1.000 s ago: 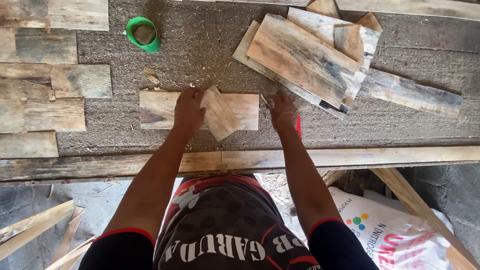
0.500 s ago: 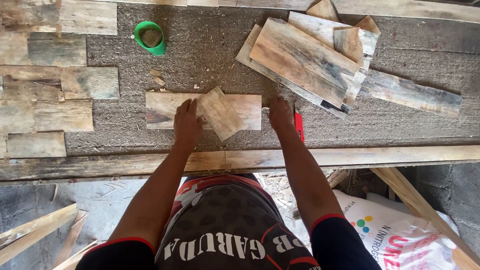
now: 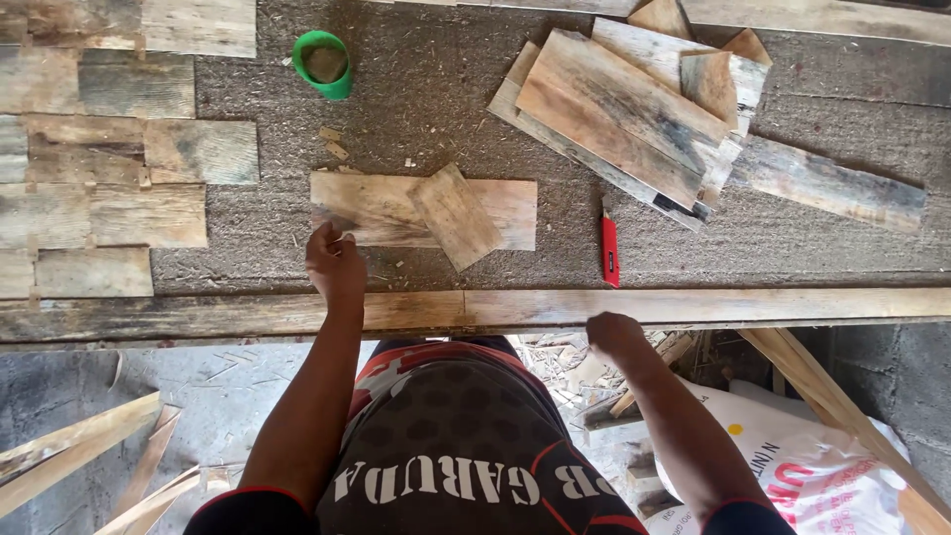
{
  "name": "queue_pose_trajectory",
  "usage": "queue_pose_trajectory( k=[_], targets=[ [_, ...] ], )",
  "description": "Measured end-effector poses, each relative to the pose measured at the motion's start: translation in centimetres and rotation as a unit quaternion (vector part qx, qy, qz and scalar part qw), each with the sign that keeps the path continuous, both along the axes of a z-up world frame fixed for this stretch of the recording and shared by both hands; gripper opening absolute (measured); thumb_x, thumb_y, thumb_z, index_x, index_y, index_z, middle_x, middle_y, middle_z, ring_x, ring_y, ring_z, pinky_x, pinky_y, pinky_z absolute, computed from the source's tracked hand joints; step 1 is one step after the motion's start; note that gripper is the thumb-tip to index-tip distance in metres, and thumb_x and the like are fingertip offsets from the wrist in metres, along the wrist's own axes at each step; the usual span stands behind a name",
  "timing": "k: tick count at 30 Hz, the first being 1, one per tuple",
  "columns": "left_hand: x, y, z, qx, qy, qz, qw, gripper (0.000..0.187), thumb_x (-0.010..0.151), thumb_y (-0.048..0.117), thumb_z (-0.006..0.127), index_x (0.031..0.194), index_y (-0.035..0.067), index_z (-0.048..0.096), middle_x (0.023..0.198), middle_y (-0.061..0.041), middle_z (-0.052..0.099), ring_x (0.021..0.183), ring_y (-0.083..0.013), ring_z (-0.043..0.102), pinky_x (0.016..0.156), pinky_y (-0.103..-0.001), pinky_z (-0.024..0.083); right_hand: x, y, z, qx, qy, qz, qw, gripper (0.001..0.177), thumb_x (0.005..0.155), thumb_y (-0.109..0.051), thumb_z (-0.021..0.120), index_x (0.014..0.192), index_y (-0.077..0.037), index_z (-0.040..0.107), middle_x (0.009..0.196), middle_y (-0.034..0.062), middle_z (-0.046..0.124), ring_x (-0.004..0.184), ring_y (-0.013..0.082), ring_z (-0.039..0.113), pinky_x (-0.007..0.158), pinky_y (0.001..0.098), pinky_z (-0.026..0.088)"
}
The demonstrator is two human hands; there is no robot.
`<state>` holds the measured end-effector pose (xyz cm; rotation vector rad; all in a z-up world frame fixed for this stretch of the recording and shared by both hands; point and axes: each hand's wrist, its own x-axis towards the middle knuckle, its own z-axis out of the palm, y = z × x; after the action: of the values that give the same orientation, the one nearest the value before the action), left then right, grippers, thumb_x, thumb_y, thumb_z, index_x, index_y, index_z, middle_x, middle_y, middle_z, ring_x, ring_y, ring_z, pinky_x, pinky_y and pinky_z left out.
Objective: Using a utility knife to cut and shape small thin wood strips for an assembly.
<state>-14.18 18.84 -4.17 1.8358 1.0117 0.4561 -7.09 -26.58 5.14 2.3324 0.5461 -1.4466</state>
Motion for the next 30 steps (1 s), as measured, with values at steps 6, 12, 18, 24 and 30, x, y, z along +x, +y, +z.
queue_pose_trajectory(
  k=[6, 12, 18, 24, 30],
  targets=[
    [-1.0, 1.0, 0.1, -0.020, 0.016, 0.039, 0.999, 0.033, 0.093, 0.005, 0.071, 0.126, 0.000, 0.068, 0.110, -0.011, 0.074, 0.093, -0.0189, 0.071, 0.080, -0.033, 0.058, 0.9, 6.2, -0.8, 0.128, -0.168, -0.068, 0.975, 0.035, 0.100, -0.042, 0.063, 0.108, -0.010, 0.072, 0.104, 0.0136, 0.074, 0.104, 0.0338, 0.071, 0.090, 0.0492, 0.057],
    [0.0, -0.9, -0.7, -0.009, -0.049, -0.115, 0.992, 0.032, 0.093, 0.002, 0.065, 0.126, 0.000, 0.067, 0.112, -0.012, 0.073, 0.091, -0.0187, 0.071, 0.078, -0.034, 0.059, 2.9, 19.4, 1.0, 0.248, -0.259, -0.178, 0.916, 0.079, 0.083, -0.053, 0.083, 0.135, -0.007, 0.045, 0.128, 0.0166, 0.050, 0.111, 0.0295, 0.059, 0.084, 0.0453, 0.060],
    [2.5, -3.0, 0.6, -0.076, 0.026, -0.149, 0.986, 0.028, 0.091, 0.006, 0.068, 0.118, -0.001, 0.071, 0.097, -0.013, 0.075, 0.080, -0.0173, 0.070, 0.069, -0.033, 0.057, 4.1, 22.9, -1.3, 0.152, -0.249, -0.141, 0.946, 0.102, 0.073, -0.059, 0.090, 0.136, -0.003, 0.033, 0.128, 0.0179, 0.044, 0.114, 0.0308, 0.053, 0.089, 0.0429, 0.057],
    [1.1, -5.7, -4.1, -0.372, -0.025, -0.070, 0.925, 0.021, 0.092, 0.008, 0.073, 0.106, -0.005, 0.065, 0.077, -0.010, 0.067, 0.060, -0.0153, 0.061, 0.052, -0.030, 0.048, 6.6, 22.3, -2.5, 0.165, -0.215, -0.216, 0.938, 0.074, 0.077, -0.045, 0.088, 0.136, -0.013, 0.056, 0.132, 0.0123, 0.054, 0.114, 0.0268, 0.059, 0.088, 0.0419, 0.057],
    [-0.6, -6.7, -4.6, -0.366, -0.008, -0.091, 0.926, 0.023, 0.094, 0.012, 0.075, 0.107, -0.006, 0.067, 0.077, -0.008, 0.069, 0.060, -0.0150, 0.061, 0.052, -0.029, 0.049, 12.2, 18.1, -4.3, 0.189, -0.073, -0.170, 0.964, 0.039, 0.086, -0.039, 0.082, 0.116, -0.016, 0.076, 0.138, 0.0110, 0.072, 0.111, 0.0291, 0.075, 0.100, 0.0442, 0.058]
  ],
)
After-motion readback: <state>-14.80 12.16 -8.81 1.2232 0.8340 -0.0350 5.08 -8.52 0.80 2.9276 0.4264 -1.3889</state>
